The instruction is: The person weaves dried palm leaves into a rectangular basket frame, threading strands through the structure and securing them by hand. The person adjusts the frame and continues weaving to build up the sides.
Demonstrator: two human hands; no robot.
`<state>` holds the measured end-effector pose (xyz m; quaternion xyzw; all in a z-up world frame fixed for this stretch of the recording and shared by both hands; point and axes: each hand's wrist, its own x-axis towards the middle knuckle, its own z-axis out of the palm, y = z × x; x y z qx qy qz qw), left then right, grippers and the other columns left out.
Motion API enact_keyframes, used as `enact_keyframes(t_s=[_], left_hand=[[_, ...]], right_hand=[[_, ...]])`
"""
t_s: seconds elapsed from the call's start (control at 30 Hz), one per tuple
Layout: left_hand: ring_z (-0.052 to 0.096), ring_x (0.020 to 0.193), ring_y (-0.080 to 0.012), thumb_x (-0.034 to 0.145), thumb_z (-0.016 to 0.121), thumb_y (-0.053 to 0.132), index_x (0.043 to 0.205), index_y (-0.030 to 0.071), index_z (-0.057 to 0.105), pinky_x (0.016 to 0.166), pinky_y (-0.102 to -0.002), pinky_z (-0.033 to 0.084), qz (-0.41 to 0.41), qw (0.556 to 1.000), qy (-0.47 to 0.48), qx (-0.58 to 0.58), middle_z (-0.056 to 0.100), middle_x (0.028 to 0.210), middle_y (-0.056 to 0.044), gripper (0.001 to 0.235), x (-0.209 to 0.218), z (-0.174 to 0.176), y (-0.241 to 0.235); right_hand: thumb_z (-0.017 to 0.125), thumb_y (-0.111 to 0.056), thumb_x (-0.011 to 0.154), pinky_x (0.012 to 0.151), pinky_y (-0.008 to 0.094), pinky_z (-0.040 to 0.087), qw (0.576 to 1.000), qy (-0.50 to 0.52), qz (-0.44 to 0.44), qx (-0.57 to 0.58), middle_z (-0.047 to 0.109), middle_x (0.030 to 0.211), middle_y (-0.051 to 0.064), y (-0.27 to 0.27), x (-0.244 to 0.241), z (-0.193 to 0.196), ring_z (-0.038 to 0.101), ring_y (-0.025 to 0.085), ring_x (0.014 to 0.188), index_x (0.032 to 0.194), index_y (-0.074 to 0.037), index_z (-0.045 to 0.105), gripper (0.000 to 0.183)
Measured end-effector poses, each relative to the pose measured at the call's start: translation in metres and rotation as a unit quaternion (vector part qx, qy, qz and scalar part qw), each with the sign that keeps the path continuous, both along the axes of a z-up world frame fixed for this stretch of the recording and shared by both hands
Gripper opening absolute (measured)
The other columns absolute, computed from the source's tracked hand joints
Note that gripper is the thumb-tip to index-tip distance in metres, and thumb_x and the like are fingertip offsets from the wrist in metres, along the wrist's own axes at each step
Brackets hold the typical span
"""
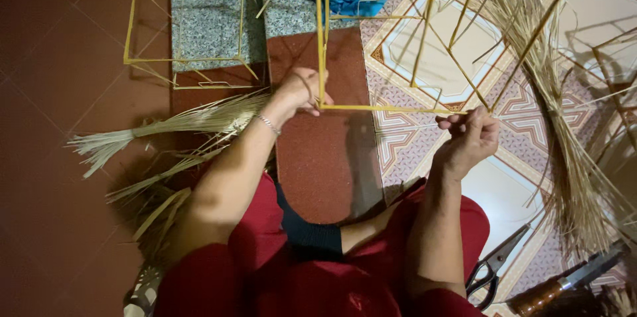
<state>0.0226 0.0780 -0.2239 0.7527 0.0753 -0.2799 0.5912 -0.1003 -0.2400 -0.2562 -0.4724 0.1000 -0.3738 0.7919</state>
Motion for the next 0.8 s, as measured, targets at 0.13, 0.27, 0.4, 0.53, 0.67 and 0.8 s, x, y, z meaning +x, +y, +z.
enact_keyframes(t_s=[0.13, 0.27, 0.4, 0.53, 0.67, 0.8], left_hand=[[0.058, 0.055, -0.0128, 0.099, 0.070, 0.020, 0.093, -0.005, 0.063, 0.045, -0.027, 0.044, 0.007, 0.987, 0.001, -0.159, 0.070, 0.075, -0.011, 0.027, -0.009, -0.018, -0.019], [0.061, 0.055, -0.0103, 0.098, 0.066, 0.029, 0.091, 0.002, 0.066, 0.046, -0.025, 0.047, -0.013, 0.984, 0.012, -0.175, 0.070, 0.073, -0.008, 0.028, -0.028, -0.017, -0.048], [0.057, 0.054, -0.0078, 0.102, 0.061, 0.037, 0.092, 0.006, 0.065, 0.046, -0.024, 0.045, -0.060, 0.994, -0.048, -0.079, 0.071, 0.073, -0.008, 0.033, -0.049, -0.006, -0.082], [0.060, 0.051, -0.0071, 0.099, 0.057, 0.042, 0.091, 0.012, 0.068, 0.047, -0.025, 0.052, -0.106, 0.990, -0.089, -0.001, 0.071, 0.076, -0.002, 0.034, -0.048, -0.008, -0.091], [0.065, 0.061, -0.0093, 0.102, 0.060, 0.038, 0.094, 0.005, 0.070, 0.057, -0.029, 0.058, -0.041, 0.991, -0.109, 0.068, 0.071, 0.079, -0.003, 0.035, -0.016, -0.039, -0.066], [0.067, 0.083, -0.0130, 0.098, 0.066, 0.020, 0.122, 0.002, 0.057, 0.071, -0.030, 0.057, 0.046, 0.940, -0.338, 0.027, 0.064, 0.105, -0.004, 0.032, 0.025, -0.070, -0.047]], right_hand=[[0.063, -0.031, 0.113, 0.060, 0.036, 0.058, 1.000, 0.012, -0.002, -0.004, 0.062, 0.081, 0.011, -0.014, 0.001, 0.008, 0.062, 0.020, 0.065, 0.093, -0.008, 0.052, 0.033], [0.046, -0.054, 0.105, 0.061, 0.038, 0.063, 0.989, 0.096, 0.034, 0.109, 0.070, 0.087, 0.014, -0.004, 0.001, 0.038, 0.072, 0.025, 0.073, 0.096, -0.005, 0.059, 0.052], [0.045, -0.061, 0.099, 0.068, 0.036, 0.064, 0.972, 0.044, 0.191, 0.131, 0.071, 0.085, 0.016, 0.037, -0.012, 0.061, 0.072, 0.025, 0.070, 0.111, -0.008, 0.063, 0.057], [0.045, -0.044, 0.115, 0.064, 0.031, 0.054, 0.938, 0.019, 0.243, 0.245, 0.067, 0.082, 0.009, 0.042, -0.025, 0.066, 0.063, 0.016, 0.068, 0.115, -0.009, 0.062, 0.039], [0.040, -0.042, 0.118, 0.044, 0.022, 0.040, 0.861, -0.076, 0.346, 0.364, 0.050, 0.067, -0.003, 0.015, -0.025, 0.058, 0.041, 0.006, 0.047, 0.114, -0.004, 0.068, 0.048], [0.036, -0.041, 0.120, 0.050, 0.023, 0.032, 0.865, -0.055, 0.331, 0.372, 0.041, 0.064, -0.005, 0.008, -0.035, 0.051, 0.031, 0.006, 0.048, 0.112, -0.005, 0.067, 0.049]])
